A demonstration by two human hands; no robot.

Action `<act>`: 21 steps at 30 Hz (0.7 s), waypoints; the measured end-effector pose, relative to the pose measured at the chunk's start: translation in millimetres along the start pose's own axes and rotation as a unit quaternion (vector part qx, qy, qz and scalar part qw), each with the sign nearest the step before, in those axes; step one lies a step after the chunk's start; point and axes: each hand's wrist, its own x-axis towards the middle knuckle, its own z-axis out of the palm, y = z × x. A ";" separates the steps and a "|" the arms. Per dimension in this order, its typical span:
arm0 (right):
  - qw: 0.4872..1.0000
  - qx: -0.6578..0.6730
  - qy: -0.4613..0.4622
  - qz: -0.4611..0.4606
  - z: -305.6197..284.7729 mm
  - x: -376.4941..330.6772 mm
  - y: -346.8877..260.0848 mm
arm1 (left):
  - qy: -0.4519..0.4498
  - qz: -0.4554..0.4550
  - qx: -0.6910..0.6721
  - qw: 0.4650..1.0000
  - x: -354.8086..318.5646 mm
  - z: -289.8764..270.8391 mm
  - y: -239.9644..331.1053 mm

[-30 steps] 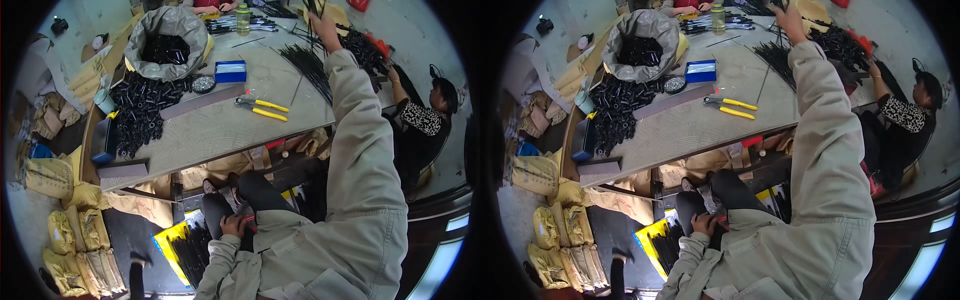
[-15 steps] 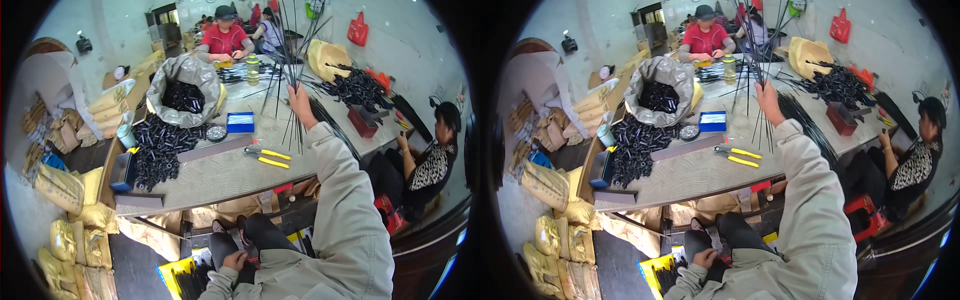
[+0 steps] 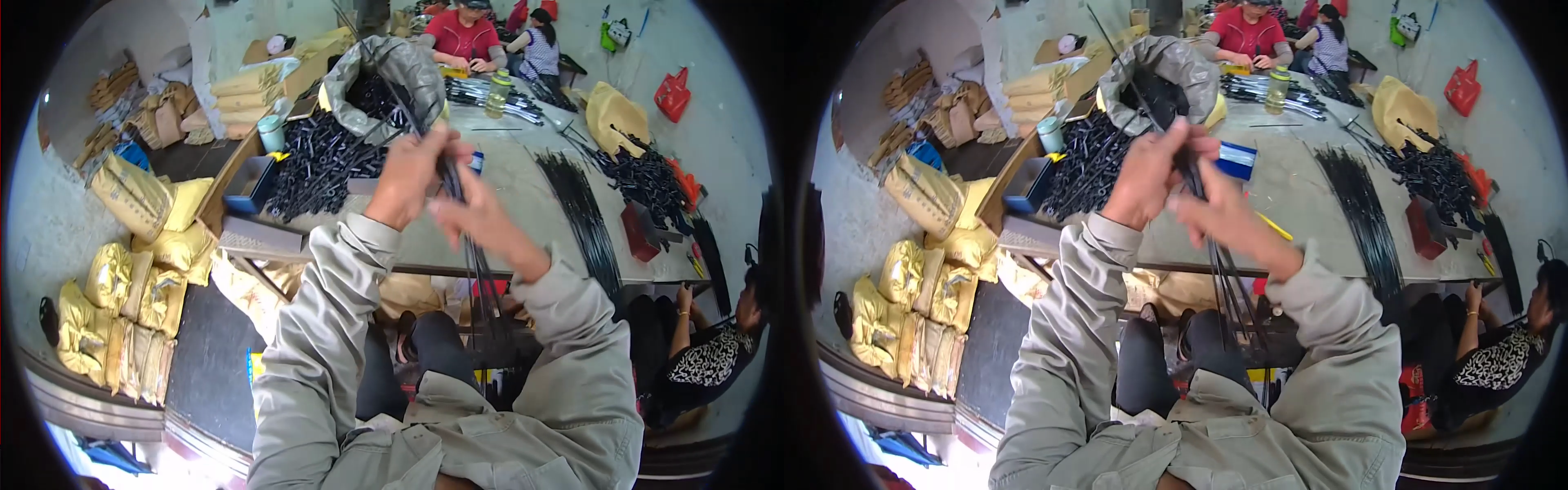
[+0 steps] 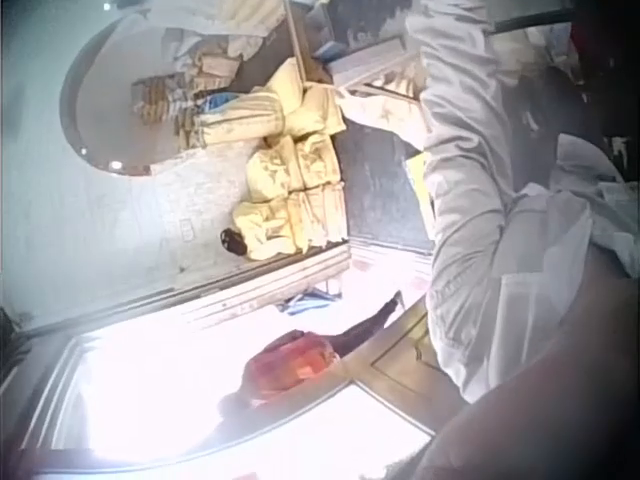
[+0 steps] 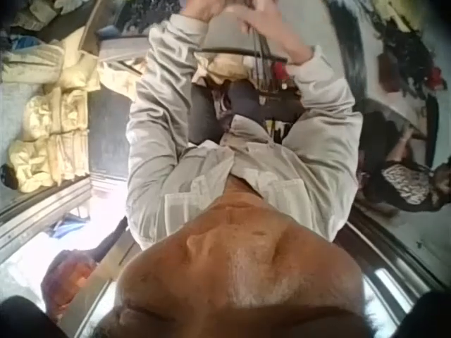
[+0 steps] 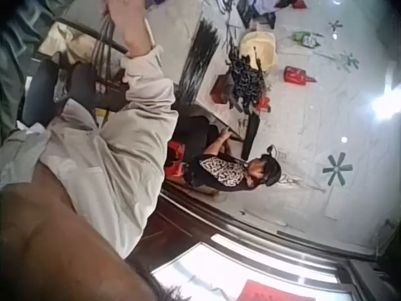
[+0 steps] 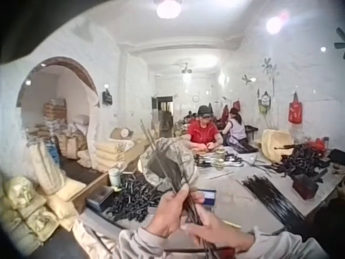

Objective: Assembling plastic components onto bundles of wires and securing them using hand tools.

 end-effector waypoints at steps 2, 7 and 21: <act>0.998 0.060 -0.011 0.017 21.8 -22.2 11.3 | 0.001 0.010 -0.022 1.000 -7.1 -10.9 -1.9; 0.979 0.196 0.051 0.018 49.5 -35.1 36.9 | -0.013 -0.003 -0.089 0.996 -31.5 -27.8 5.5; 0.979 0.117 0.153 -0.066 41.0 -18.7 60.7 | 0.016 -0.025 0.029 0.999 -48.5 -28.3 -19.1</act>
